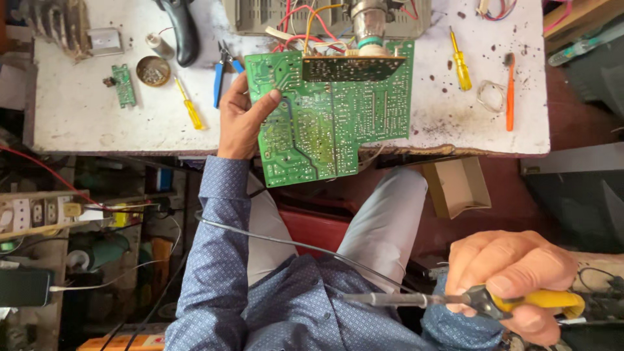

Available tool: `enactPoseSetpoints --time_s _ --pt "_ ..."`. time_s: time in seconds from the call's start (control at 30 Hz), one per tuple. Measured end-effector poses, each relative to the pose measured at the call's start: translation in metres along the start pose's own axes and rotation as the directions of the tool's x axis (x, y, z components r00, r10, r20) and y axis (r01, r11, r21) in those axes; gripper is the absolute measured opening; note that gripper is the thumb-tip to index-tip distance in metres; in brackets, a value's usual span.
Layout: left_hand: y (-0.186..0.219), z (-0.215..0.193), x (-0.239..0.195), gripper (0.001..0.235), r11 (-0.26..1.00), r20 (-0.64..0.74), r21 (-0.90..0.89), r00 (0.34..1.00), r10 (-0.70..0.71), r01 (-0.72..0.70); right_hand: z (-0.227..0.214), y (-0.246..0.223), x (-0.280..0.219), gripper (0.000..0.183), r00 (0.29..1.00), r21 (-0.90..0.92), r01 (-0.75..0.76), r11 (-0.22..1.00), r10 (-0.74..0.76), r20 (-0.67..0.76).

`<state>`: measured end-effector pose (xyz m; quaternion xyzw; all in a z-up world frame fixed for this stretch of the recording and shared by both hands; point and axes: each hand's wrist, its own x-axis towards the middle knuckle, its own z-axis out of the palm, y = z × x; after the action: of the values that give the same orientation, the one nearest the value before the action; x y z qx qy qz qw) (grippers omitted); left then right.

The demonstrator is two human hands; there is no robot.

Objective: The person holds a green circuit board and uses a soldering iron to work on various solder joints. They also use a toothbrush to clean the board and a magnifying glass to inspect specific areas. The task involves repeated soldering and cleaning actions on the same board.

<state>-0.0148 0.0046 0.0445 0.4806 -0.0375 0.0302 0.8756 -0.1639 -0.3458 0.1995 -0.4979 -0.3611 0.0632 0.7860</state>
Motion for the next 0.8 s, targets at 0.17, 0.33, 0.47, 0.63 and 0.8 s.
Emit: enactPoseSetpoints --time_s 0.17,0.33,0.47,0.63,0.8 --pt "-0.008 -0.01 -0.002 0.047 1.0 0.035 -0.007 0.999 0.028 -0.027 0.009 0.014 0.002 0.028 0.997 -0.002 -0.053 0.999 0.053 -0.053" --pt "-0.021 -0.017 0.005 0.049 0.996 0.039 0.061 0.997 0.07 -0.072 0.041 0.045 0.006 0.026 0.929 -0.081 -0.115 0.99 0.079 -0.361" --pt "-0.032 -0.027 0.004 0.056 0.989 -0.009 0.108 0.994 0.105 -0.104 0.076 0.081 0.046 0.017 0.884 -0.179 -0.307 0.935 0.21 -0.417" --pt "-0.083 -0.05 0.015 0.065 0.989 -0.037 0.089 0.992 0.121 -0.117 0.119 0.138 0.135 0.014 0.952 -0.369 -0.266 0.89 0.181 -0.248" --pt "-0.116 -0.071 0.021 0.03 0.884 0.022 0.356 0.949 0.315 -0.302 0.143 0.215 0.203 0.015 0.998 -0.696 -0.066 0.715 0.06 -0.033"
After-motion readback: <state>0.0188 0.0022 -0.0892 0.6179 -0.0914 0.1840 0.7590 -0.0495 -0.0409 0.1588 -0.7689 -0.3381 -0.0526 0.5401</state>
